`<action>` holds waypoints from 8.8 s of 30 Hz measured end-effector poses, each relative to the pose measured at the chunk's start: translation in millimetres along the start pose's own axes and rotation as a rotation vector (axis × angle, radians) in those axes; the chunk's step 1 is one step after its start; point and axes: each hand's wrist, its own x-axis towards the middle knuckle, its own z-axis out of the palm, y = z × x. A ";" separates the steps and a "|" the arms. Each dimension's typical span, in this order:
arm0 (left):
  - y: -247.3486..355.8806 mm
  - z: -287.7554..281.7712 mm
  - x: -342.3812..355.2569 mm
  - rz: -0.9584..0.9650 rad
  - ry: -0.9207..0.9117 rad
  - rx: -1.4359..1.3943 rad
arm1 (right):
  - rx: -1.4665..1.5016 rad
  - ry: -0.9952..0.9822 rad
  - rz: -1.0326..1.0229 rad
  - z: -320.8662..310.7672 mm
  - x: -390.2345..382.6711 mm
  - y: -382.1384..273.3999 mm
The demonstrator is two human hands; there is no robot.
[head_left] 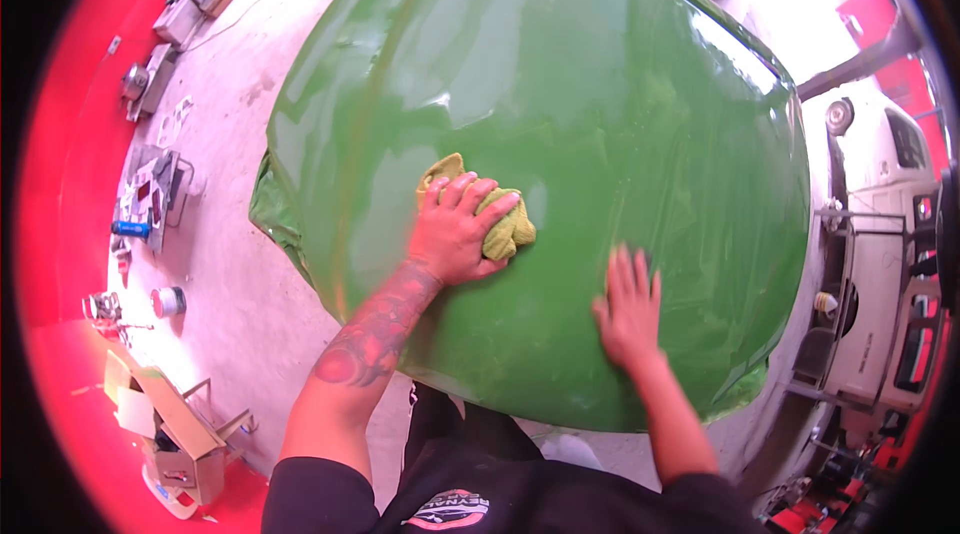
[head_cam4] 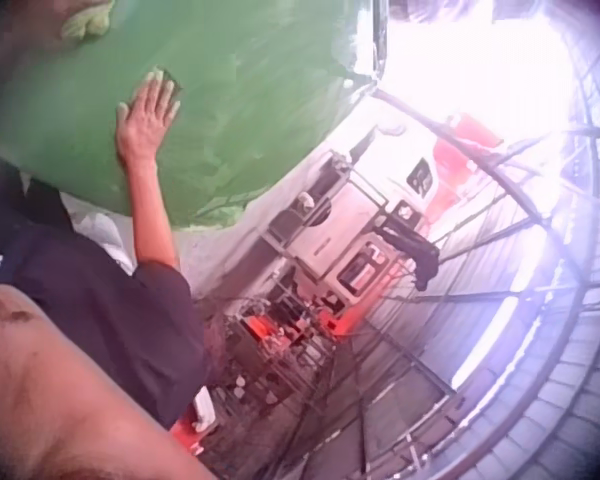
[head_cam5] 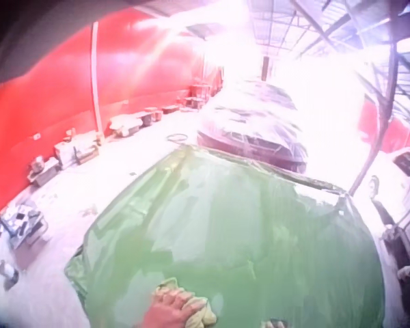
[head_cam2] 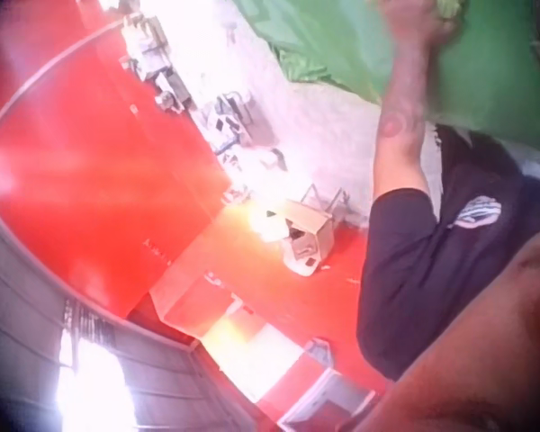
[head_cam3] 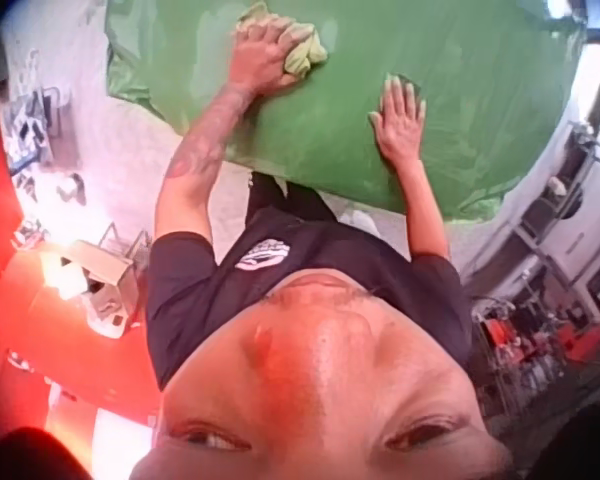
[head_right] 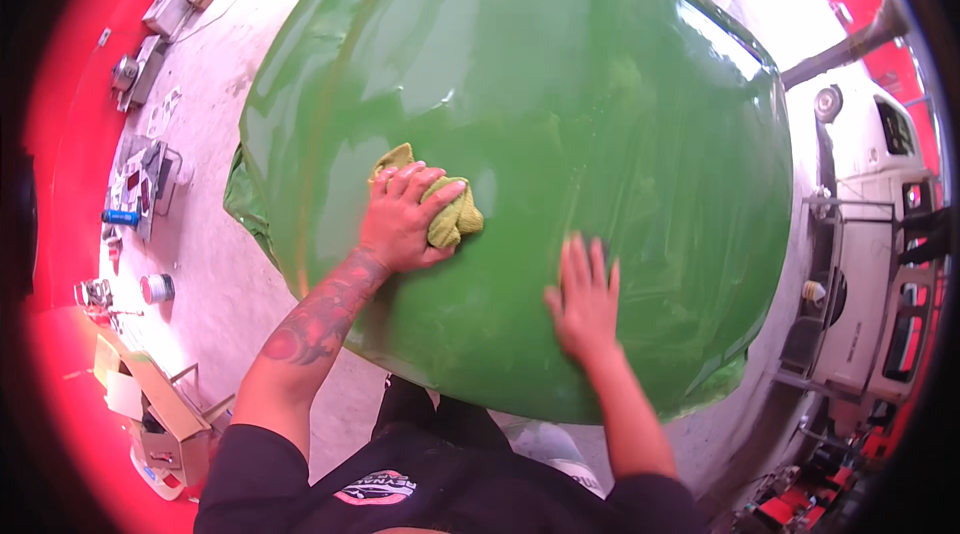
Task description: The person wet-sands a car hood, rubbing sandpaper across the surface, dipping a cloth into a bucket of water, and wiping down the panel.
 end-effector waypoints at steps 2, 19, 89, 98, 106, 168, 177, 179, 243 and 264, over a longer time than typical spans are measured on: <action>4.5 5.1 3.2 -0.013 -0.006 -0.006 | 0.040 -0.033 -0.044 -3.0 -38.1 -2.0; -3.7 0.8 -6.0 0.003 -0.006 -0.039 | -0.027 0.104 0.079 -6.4 2.2 18.9; 6.8 3.0 12.7 0.160 0.058 0.070 | 0.069 0.071 0.244 0.9 -72.6 104.1; 6.1 9.9 18.7 0.177 0.082 0.087 | 0.085 0.247 0.459 -27.7 84.8 211.2; 7.9 6.9 15.8 0.175 0.073 0.094 | 0.133 0.065 0.352 32.9 -159.4 80.2; 1.0 2.6 10.6 0.151 0.013 0.148 | 0.220 0.243 0.677 57.6 -211.2 93.2; 8.8 17.4 16.7 0.216 0.047 0.151 | 0.238 0.290 0.840 -7.2 -17.1 293.4; 5.2 16.7 14.6 0.227 0.065 0.151 | 0.245 0.308 0.819 -1.5 -20.2 286.5; -0.7 1.6 7.0 0.069 0.006 0.098 | 0.022 -0.036 -0.073 -18.8 31.3 69.2; -1.7 2.8 6.4 0.076 0.007 0.094 | 0.045 -0.026 -0.279 -21.5 43.2 30.3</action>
